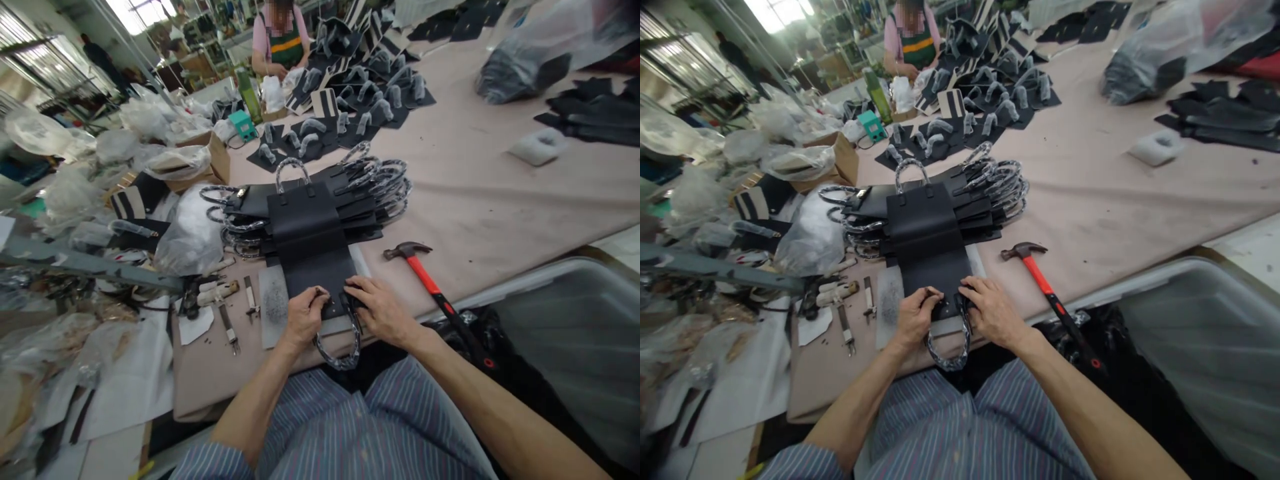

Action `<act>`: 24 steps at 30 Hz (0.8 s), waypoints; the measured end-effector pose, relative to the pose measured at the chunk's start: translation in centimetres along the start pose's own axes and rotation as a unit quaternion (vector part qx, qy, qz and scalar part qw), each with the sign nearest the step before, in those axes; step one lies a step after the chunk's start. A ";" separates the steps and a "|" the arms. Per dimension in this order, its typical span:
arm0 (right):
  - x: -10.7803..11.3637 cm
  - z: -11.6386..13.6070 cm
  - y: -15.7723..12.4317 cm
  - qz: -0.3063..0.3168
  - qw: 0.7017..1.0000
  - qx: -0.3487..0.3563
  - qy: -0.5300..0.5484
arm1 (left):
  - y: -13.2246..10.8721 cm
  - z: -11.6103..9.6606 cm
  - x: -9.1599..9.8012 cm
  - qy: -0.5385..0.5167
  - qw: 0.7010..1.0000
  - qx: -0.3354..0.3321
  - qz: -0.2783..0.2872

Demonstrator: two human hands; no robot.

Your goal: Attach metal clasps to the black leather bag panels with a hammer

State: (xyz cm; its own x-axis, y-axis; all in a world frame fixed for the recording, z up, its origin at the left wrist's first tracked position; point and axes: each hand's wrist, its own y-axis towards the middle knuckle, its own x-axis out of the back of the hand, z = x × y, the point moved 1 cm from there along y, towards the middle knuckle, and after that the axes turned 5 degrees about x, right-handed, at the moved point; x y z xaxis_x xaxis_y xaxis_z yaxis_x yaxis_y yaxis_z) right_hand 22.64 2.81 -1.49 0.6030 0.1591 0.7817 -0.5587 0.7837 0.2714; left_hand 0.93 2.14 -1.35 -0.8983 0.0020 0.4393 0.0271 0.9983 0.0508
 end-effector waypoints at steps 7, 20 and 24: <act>0.2 0.1 0.1 0.007 1.000 -0.015 -0.002 | 0.9 -0.5 3.6 -0.062 0.984 0.067 -0.153; 1.4 -3.3 1.3 -0.094 0.949 -0.181 0.242 | 2.5 3.5 10.4 0.194 0.941 0.212 -0.179; 2.4 -3.8 5.6 -0.133 0.925 -0.248 0.255 | 4.3 2.8 10.6 0.315 0.908 0.204 -0.187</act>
State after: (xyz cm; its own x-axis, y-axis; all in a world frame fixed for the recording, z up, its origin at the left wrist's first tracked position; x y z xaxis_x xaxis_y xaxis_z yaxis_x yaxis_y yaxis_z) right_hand 23.14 9.84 -0.29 0.9428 0.0844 0.3225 -0.0977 0.9949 0.0253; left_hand -9.67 6.63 1.00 -0.3793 -0.2464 0.8918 -0.5083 0.8609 0.0217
